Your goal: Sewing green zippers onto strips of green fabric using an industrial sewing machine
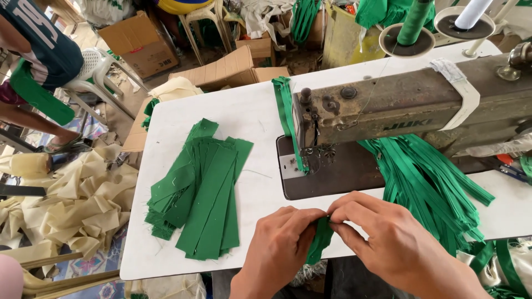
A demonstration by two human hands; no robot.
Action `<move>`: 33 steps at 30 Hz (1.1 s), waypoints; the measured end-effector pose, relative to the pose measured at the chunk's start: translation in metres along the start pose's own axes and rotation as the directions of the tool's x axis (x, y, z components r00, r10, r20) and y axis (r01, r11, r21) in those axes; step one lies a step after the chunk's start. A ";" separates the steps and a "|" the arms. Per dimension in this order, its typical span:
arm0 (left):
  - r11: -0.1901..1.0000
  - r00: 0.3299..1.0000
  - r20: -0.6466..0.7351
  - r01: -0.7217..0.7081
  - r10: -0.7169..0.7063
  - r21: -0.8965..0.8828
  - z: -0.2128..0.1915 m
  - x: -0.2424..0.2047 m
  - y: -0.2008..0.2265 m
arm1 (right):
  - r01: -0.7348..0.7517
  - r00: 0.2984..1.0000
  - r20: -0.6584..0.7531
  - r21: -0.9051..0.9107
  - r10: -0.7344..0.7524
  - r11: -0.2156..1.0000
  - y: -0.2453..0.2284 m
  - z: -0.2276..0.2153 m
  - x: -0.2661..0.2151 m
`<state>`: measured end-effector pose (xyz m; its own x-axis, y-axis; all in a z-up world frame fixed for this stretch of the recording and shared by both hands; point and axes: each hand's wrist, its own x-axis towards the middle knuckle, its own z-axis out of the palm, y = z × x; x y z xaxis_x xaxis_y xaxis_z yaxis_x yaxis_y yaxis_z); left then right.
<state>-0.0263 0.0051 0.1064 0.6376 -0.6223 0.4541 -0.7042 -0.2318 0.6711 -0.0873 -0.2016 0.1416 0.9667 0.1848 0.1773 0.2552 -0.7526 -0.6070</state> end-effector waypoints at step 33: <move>-0.133 0.458 0.381 0.485 -0.803 -0.864 0.065 0.017 -0.046 | 0.295 0.953 -0.105 0.105 -0.285 0.950 0.105 0.053 0.044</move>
<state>-0.0032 -0.0432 0.0450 0.7389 -0.3835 -0.5540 0.6728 0.3752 0.6376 -0.0173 -0.2390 0.0451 0.8462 0.3237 0.4233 0.5300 -0.5935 -0.6057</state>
